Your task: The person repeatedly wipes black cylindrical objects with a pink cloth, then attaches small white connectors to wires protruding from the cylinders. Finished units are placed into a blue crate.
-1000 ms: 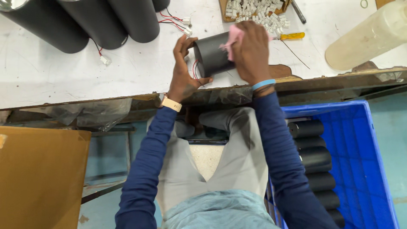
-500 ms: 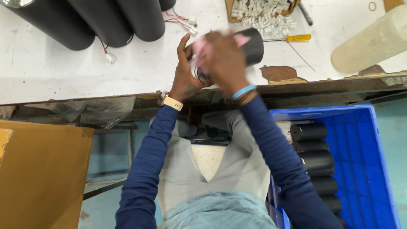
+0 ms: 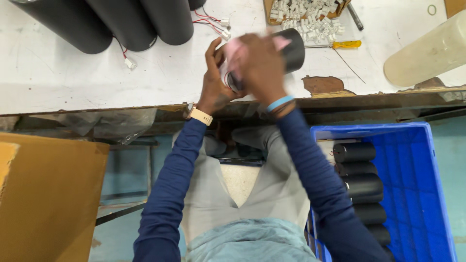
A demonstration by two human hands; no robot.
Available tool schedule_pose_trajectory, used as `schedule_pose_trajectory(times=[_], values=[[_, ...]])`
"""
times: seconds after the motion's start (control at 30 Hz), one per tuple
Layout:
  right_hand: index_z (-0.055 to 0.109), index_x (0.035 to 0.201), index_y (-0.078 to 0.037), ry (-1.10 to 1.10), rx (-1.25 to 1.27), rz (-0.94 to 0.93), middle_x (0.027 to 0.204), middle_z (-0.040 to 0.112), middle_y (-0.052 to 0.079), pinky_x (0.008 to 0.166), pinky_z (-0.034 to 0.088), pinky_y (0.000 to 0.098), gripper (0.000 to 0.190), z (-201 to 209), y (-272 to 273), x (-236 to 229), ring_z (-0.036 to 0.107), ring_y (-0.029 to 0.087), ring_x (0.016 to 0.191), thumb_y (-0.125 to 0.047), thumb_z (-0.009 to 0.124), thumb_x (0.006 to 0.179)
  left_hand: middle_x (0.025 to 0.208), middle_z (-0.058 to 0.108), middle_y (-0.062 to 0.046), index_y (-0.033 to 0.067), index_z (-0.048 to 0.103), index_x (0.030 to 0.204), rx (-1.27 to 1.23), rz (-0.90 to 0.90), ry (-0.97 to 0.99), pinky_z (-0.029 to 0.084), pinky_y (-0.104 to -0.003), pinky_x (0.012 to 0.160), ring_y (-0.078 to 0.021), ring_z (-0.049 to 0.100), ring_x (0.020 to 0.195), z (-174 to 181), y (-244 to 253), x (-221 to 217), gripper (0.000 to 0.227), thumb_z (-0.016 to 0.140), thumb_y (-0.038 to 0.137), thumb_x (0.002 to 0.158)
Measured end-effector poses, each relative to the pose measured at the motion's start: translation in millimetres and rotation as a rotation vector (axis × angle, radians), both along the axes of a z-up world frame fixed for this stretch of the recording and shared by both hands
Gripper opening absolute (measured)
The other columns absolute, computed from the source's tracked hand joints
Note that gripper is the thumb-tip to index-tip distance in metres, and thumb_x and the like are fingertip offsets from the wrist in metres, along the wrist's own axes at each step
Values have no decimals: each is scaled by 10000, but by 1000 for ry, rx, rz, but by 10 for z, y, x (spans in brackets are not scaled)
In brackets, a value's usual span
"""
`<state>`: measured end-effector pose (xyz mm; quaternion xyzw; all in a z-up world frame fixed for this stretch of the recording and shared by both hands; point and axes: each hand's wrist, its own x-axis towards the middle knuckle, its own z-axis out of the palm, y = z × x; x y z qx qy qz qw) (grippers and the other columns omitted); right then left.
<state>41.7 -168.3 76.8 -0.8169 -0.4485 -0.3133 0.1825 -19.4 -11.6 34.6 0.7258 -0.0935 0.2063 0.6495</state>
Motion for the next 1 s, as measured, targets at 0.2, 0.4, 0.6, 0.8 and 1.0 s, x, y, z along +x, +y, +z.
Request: schedule_pose_trajectory(times=[0.2, 0.4, 0.6, 0.8, 1.0], values=[[634, 1074, -6, -50, -105, -243, 1172, 638, 158, 1245, 234, 533, 242, -17, -839, 725, 606, 368, 1220, -155, 455, 1136, 1443, 567, -291, 79, 64, 1632, 257, 15, -142, 451, -455, 1202, -406, 569, 1380, -8, -3, 46, 1331, 1001, 396, 742], [658, 1199, -16, 107, -143, -223, 1209, 648, 175, 1109, 298, 486, 258, -74, -162, 138, 592, 378, 1116, -182, 470, 1137, 1404, 648, -232, 78, 90, 1624, 175, -32, -60, 522, -423, 1165, -340, 662, 1320, 29, -14, 13, 1270, 997, 341, 776], [646, 989, -55, -65, -206, -126, 1075, 660, 130, 1186, 225, 569, 194, -117, -128, 329, 622, 311, 1102, -185, 507, 1027, 1504, 536, -188, 134, 181, 1623, 420, 171, -255, 452, -415, 1211, -322, 546, 1405, 52, -47, -105, 1208, 971, 167, 710], [623, 1037, -35, 133, -23, -261, 1047, 641, 110, 1229, 218, 550, 289, 40, -670, 530, 623, 295, 1113, -201, 410, 1140, 1415, 586, -190, 48, 159, 1627, 371, 115, -52, 487, -431, 1152, -345, 603, 1314, 45, -42, 14, 1326, 1015, 343, 659], [651, 933, -35, 3, -81, -89, 959, 655, 114, 1243, 155, 593, 293, -235, 145, 184, 668, 283, 942, -222, 484, 1083, 1446, 612, -176, 29, 168, 1607, 216, 40, -101, 536, -411, 1138, -330, 657, 1334, 46, -40, -27, 1234, 1012, 310, 752]])
